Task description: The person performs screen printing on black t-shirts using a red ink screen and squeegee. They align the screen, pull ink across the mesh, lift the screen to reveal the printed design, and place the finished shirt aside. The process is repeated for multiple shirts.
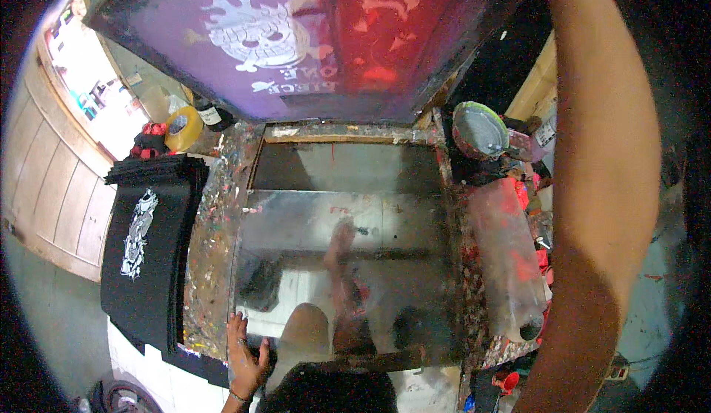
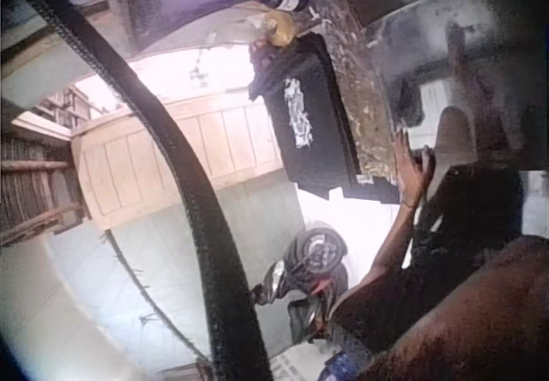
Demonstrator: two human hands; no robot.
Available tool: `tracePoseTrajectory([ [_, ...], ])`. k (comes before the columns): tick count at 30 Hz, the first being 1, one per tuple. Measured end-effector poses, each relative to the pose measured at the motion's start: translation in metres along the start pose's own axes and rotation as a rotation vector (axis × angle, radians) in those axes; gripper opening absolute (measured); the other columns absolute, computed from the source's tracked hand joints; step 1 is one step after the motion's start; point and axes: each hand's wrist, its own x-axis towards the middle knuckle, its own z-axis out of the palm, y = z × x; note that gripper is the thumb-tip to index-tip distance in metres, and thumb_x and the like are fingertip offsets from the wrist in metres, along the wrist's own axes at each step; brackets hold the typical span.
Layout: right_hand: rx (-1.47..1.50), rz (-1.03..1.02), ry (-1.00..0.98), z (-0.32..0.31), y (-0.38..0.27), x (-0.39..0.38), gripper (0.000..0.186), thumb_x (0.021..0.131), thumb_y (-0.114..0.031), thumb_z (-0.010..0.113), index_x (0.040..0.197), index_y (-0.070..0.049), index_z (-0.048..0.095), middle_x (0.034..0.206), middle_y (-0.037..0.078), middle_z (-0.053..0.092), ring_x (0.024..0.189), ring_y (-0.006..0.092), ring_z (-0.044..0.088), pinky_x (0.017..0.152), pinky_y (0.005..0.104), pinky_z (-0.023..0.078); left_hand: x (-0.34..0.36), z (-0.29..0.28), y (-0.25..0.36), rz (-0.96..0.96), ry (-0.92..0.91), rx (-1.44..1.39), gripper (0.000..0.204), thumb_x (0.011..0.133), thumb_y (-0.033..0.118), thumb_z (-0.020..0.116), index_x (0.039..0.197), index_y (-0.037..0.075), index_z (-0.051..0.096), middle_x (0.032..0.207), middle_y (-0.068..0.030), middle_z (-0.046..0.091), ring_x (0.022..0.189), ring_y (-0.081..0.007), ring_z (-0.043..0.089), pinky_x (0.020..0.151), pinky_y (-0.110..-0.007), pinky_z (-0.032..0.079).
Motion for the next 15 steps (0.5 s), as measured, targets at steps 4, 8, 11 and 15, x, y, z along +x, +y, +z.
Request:
tracePoseTrajectory([
  [4, 0.179, -0.246, -0.111, 0.007, 0.004, 0.003, 0.058, 0.104, -0.056, 0.049, 0.134, -0.011, 0.07, 0.134, 0.013, 0.068, 0.118, 0.0233, 0.064, 0.106, 0.0371, 0.046, 0.0, 0.002, 0.007, -0.053, 0.045, -0.045, 0.061, 0.09, 0.013, 0.067, 0.144, -0.008, 0.048, 0.155, -0.0259, 0.043, 0.147, -0.0462, 0.037, 0.124, -0.052, 0.026],
  [8, 0.167, -0.062, -0.079, 0.004, 0.013, 0.028, 0.055, 0.105, -0.052, 0.048, 0.134, -0.01, 0.07, 0.133, 0.011, 0.069, 0.117, 0.0214, 0.065, 0.106, 0.036, 0.046, 0.002, 0.004, 0.01, -0.112, 0.047, -0.16, 0.061, 0.089, 0.011, 0.068, 0.143, -0.009, 0.048, 0.155, -0.0262, 0.044, 0.146, -0.0456, 0.039, 0.122, -0.051, 0.031],
  [11, 0.187, -0.126, -0.104, 0.009, 0.021, 0.037, 0.055, 0.105, -0.051, 0.048, 0.134, -0.009, 0.069, 0.132, 0.01, 0.069, 0.116, 0.0217, 0.065, 0.105, 0.0362, 0.046, 0.003, 0.007, 0.013, -0.108, 0.08, -0.218, 0.061, 0.088, 0.007, 0.068, 0.143, -0.01, 0.047, 0.155, -0.0272, 0.043, 0.142, -0.0449, 0.045, 0.12, -0.051, 0.034],
  [15, 0.146, -0.154, -0.089, 0.016, 0.022, 0.034, 0.054, 0.105, -0.049, 0.048, 0.135, -0.009, 0.068, 0.134, 0.01, 0.068, 0.118, 0.022, 0.063, 0.106, 0.0364, 0.045, 0.002, 0.007, 0.01, -0.098, 0.065, -0.161, 0.061, 0.088, 0.004, 0.067, 0.143, -0.011, 0.046, 0.155, -0.0283, 0.043, 0.14, -0.0446, 0.048, 0.12, -0.051, 0.034],
])
